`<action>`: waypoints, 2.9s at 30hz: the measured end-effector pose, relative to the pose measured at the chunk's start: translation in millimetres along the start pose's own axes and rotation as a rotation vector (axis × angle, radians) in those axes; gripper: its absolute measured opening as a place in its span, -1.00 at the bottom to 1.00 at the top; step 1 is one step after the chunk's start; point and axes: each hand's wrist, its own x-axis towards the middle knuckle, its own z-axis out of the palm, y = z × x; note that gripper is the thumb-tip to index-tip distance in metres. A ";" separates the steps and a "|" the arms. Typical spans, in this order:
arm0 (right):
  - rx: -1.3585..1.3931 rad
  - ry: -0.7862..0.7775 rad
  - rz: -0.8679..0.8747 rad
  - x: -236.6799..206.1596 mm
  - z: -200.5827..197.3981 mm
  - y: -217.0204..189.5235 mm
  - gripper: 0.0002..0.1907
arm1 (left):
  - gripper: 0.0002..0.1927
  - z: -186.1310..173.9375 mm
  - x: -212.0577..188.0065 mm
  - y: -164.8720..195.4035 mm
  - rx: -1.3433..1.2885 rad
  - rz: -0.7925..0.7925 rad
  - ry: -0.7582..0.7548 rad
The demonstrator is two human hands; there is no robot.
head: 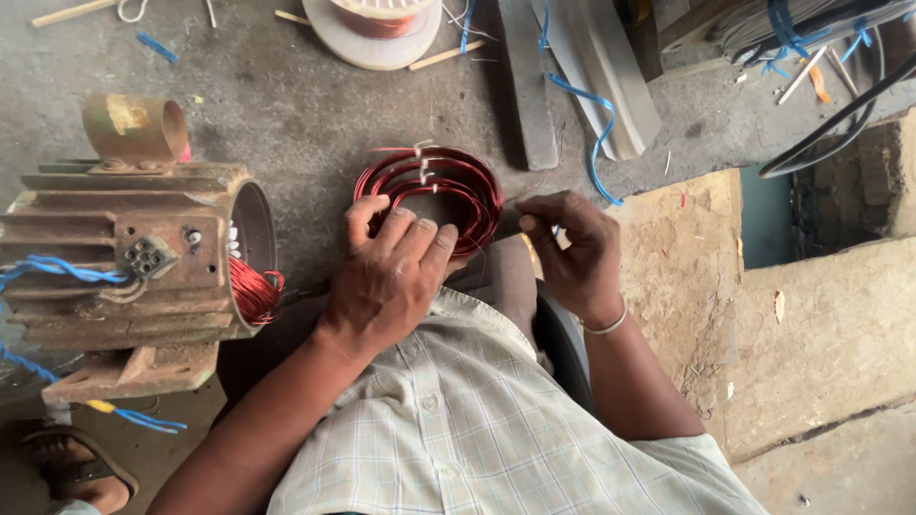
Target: The person removes copper wire from a motor housing, cuts it with shears, and then coils the wire by hand. The person uses red-handled shears to cut the wire and then bundles the coil with a white tie.
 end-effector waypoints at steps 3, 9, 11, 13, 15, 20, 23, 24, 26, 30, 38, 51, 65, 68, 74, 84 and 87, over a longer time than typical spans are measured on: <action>-0.011 -0.103 -0.071 -10.8 5.1 -1.3 -0.84 | -0.67 4.1 -1.9 5.3 0.009 -0.033 0.039; 0.310 -0.106 0.126 -28.3 15.8 8.0 -0.85 | -0.71 3.7 0.9 5.1 0.042 -0.025 0.048; 0.599 -0.076 0.228 -32.5 17.8 13.9 -0.86 | -0.77 3.1 2.2 4.0 0.093 -0.011 0.012; 0.763 -0.052 0.316 -33.4 17.8 18.1 -0.87 | -0.80 3.3 2.3 3.4 0.129 0.000 -0.009; 0.803 -0.035 0.388 -29.5 13.2 18.9 -0.89 | -0.83 4.5 1.7 3.1 0.152 0.009 -0.012; 0.318 -0.153 0.319 -9.0 -32.8 5.5 -0.82 | -0.87 5.1 3.8 1.4 0.185 0.003 0.013; 0.274 -0.128 0.317 -7.0 -68.7 -6.1 -0.74 | -0.88 -1.2 10.8 0.0 0.140 -0.036 -0.010; 0.087 0.012 0.110 -8.9 -74.0 -8.8 -0.73 | -0.87 -4.1 13.6 0.4 0.117 -0.057 -0.026; -0.051 0.290 -0.133 -14.3 -76.9 -12.8 -0.76 | -0.76 -10.1 17.6 3.6 -0.187 -0.157 0.115; 0.295 0.588 -0.317 -27.0 -51.0 -15.7 -0.80 | -0.62 -8.9 21.5 20.2 -1.412 -0.600 0.401; 0.140 0.060 -0.073 -34.7 -4.8 -16.3 -0.78 | -0.68 24.1 22.1 12.9 -2.007 -0.989 0.538; -0.079 -0.109 -0.165 -22.8 6.1 -21.9 -0.78 | -0.67 7.8 58.8 -30.5 -0.132 -0.425 -0.260; -0.102 -0.213 -0.295 -23.2 18.2 -30.1 -0.71 | -0.67 -12.5 47.7 -2.4 -0.093 -0.252 -0.159; -0.091 -0.205 -0.306 -20.8 18.5 -36.0 -0.69 | -0.73 -12.2 49.0 -3.3 -0.073 -0.237 -0.168; -0.288 -0.188 -0.316 -5.4 20.8 -36.6 -0.46 | -0.83 -26.6 37.7 -0.1 -0.232 -0.418 0.057; -0.453 -0.090 -0.274 7.2 26.6 -31.2 -0.61 | -0.70 -52.1 4.2 8.4 -1.954 -0.693 0.252; -0.452 -0.060 -0.312 3.5 15.6 -41.0 -0.61 | -0.65 -48.3 -2.5 8.2 -2.038 -0.832 0.167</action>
